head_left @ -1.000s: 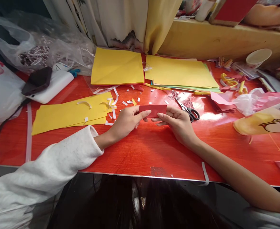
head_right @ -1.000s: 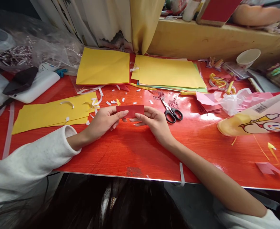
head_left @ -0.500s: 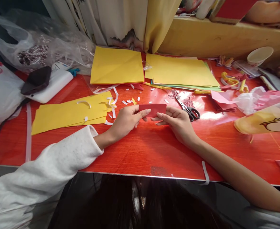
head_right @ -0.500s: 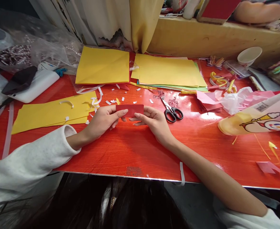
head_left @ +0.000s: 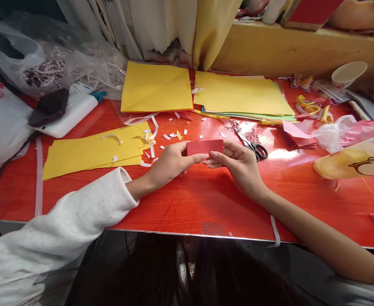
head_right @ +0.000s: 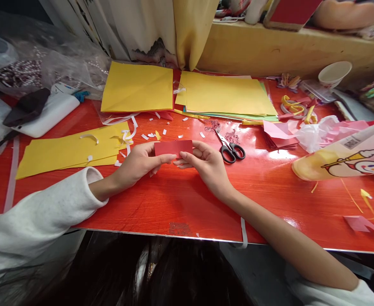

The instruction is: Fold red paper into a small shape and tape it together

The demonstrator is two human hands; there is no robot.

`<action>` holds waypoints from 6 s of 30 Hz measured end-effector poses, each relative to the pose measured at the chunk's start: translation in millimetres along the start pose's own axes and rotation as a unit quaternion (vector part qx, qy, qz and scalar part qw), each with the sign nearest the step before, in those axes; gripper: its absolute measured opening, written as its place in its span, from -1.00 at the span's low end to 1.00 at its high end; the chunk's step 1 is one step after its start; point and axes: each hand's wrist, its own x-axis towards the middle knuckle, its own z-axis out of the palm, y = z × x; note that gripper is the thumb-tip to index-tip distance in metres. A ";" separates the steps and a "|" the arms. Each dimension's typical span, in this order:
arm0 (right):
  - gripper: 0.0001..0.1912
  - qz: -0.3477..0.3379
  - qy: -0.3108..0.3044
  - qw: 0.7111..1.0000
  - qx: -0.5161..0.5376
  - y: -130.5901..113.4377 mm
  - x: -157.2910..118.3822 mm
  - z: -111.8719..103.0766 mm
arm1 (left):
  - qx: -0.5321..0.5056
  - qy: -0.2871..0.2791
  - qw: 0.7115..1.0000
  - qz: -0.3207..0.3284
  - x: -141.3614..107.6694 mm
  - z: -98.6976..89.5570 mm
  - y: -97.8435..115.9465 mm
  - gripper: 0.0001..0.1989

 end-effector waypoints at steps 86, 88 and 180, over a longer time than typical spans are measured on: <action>-0.62 0.172 -0.229 0.956 0.065 -10.7 -5.3 1.8 | 0.258 0.016 0.939 0.228 10.7 -15.6 -6.0 -0.71; -0.70 0.163 -0.210 0.963 0.051 -11.1 -4.9 2.8 | 0.246 0.030 0.946 0.208 9.9 -14.2 -4.5 -0.68; -0.78 0.103 -0.056 0.993 0.025 1.6 1.8 -5.7 | 0.162 0.011 0.967 0.198 5.5 -9.8 -7.1 -0.80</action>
